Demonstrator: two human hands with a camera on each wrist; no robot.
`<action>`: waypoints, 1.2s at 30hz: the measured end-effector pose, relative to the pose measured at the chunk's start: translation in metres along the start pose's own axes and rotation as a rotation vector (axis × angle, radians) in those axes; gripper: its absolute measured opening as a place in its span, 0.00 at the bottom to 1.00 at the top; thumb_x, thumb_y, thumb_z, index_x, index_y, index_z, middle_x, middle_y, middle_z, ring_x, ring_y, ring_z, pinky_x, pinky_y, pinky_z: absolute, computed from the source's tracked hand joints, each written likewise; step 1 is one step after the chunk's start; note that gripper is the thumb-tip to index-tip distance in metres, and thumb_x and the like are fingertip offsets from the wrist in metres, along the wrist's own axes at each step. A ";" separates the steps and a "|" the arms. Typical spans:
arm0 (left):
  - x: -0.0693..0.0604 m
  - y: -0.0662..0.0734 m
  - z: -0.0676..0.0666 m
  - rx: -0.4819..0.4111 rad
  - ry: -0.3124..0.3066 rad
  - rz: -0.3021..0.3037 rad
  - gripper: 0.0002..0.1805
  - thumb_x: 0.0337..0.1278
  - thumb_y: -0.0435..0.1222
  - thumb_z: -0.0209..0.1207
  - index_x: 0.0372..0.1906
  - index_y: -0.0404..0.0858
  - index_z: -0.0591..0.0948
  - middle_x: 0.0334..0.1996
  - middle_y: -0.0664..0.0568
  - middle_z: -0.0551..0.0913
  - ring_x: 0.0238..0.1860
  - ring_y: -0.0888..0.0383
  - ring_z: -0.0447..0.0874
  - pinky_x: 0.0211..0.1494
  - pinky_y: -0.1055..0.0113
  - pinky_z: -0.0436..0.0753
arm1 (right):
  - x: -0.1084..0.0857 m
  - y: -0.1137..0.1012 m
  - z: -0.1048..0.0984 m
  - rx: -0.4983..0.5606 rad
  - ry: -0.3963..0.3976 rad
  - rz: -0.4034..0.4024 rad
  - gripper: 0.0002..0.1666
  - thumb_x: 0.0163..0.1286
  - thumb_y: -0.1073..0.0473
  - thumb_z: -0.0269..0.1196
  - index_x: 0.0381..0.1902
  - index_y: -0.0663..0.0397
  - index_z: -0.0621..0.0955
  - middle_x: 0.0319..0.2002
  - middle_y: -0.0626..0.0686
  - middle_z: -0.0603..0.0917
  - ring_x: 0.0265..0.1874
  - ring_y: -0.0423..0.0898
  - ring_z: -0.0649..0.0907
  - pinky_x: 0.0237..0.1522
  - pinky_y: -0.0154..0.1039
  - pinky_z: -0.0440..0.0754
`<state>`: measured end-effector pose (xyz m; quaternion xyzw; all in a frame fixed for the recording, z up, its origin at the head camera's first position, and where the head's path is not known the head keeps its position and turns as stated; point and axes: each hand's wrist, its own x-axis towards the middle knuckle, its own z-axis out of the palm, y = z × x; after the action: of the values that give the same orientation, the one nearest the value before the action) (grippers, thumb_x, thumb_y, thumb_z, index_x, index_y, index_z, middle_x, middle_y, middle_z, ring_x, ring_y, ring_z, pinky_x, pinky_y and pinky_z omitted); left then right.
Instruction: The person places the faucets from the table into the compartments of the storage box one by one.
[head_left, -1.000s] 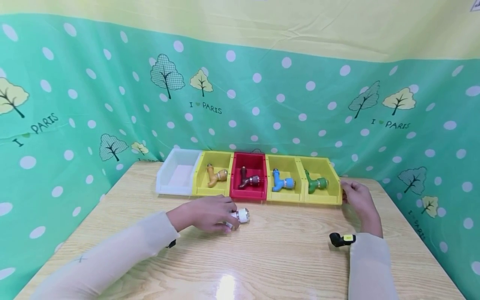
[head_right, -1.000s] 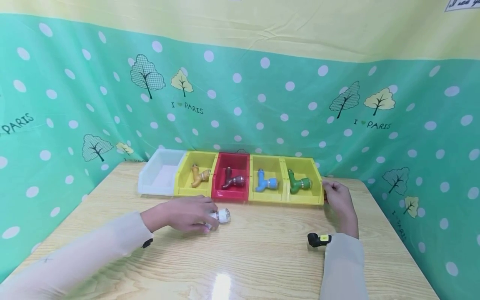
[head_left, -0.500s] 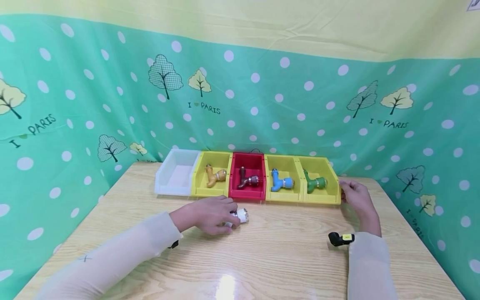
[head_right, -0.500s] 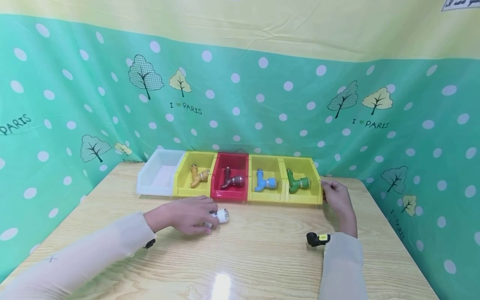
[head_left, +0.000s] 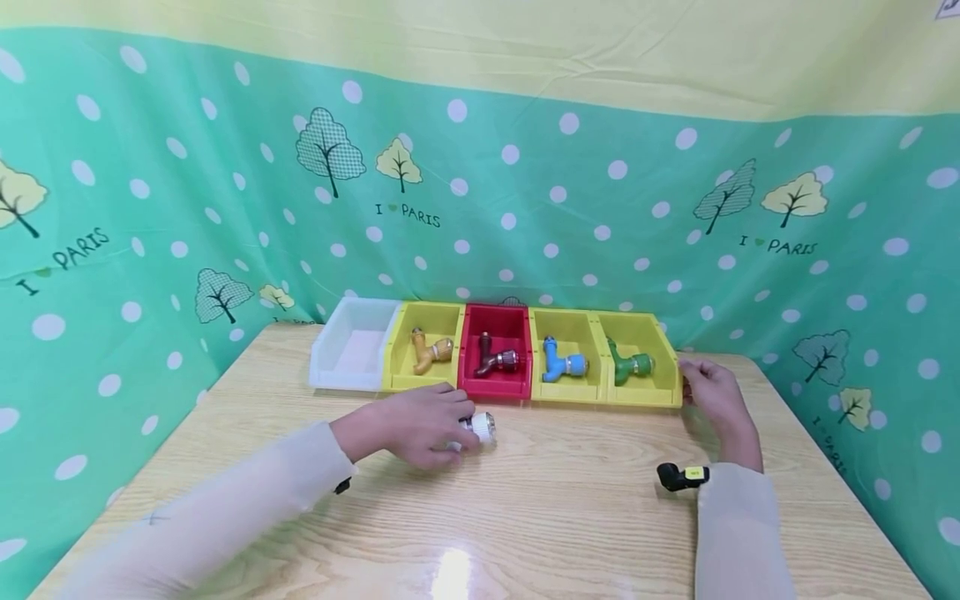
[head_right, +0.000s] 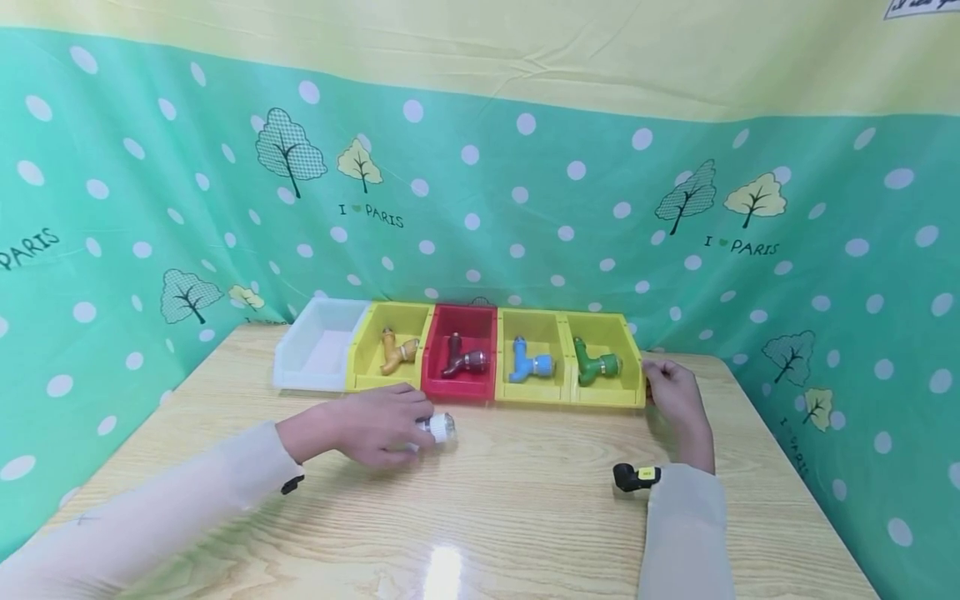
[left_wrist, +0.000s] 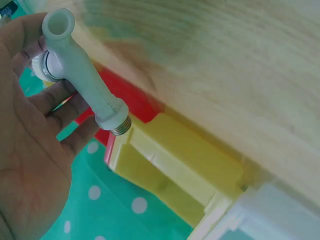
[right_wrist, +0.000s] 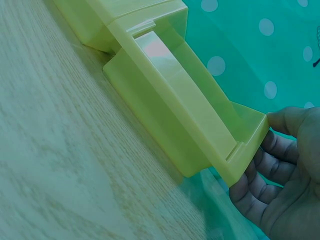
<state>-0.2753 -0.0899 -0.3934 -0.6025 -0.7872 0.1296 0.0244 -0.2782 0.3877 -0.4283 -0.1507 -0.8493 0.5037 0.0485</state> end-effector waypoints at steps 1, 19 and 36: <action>-0.001 -0.001 -0.002 0.015 0.005 0.002 0.09 0.72 0.50 0.55 0.51 0.62 0.81 0.42 0.57 0.74 0.45 0.58 0.70 0.53 0.58 0.76 | 0.000 0.000 0.000 0.000 0.001 0.001 0.36 0.83 0.40 0.43 0.66 0.68 0.72 0.55 0.62 0.75 0.46 0.51 0.77 0.44 0.39 0.84; -0.042 -0.024 -0.025 0.122 0.065 0.011 0.06 0.68 0.48 0.60 0.46 0.56 0.82 0.45 0.54 0.78 0.47 0.55 0.72 0.55 0.58 0.78 | 0.000 0.002 -0.001 -0.007 0.007 -0.014 0.35 0.83 0.39 0.44 0.61 0.69 0.74 0.54 0.62 0.76 0.45 0.49 0.78 0.44 0.40 0.85; -0.080 -0.057 -0.012 0.129 0.146 -0.032 0.06 0.63 0.43 0.63 0.44 0.55 0.80 0.44 0.54 0.77 0.46 0.52 0.73 0.57 0.51 0.78 | 0.001 0.001 -0.001 -0.002 -0.007 -0.035 0.36 0.83 0.40 0.44 0.62 0.70 0.73 0.54 0.63 0.76 0.43 0.48 0.80 0.42 0.38 0.86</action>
<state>-0.3054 -0.1779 -0.3594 -0.5949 -0.7829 0.1351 0.1225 -0.2791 0.3893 -0.4292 -0.1343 -0.8523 0.5025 0.0541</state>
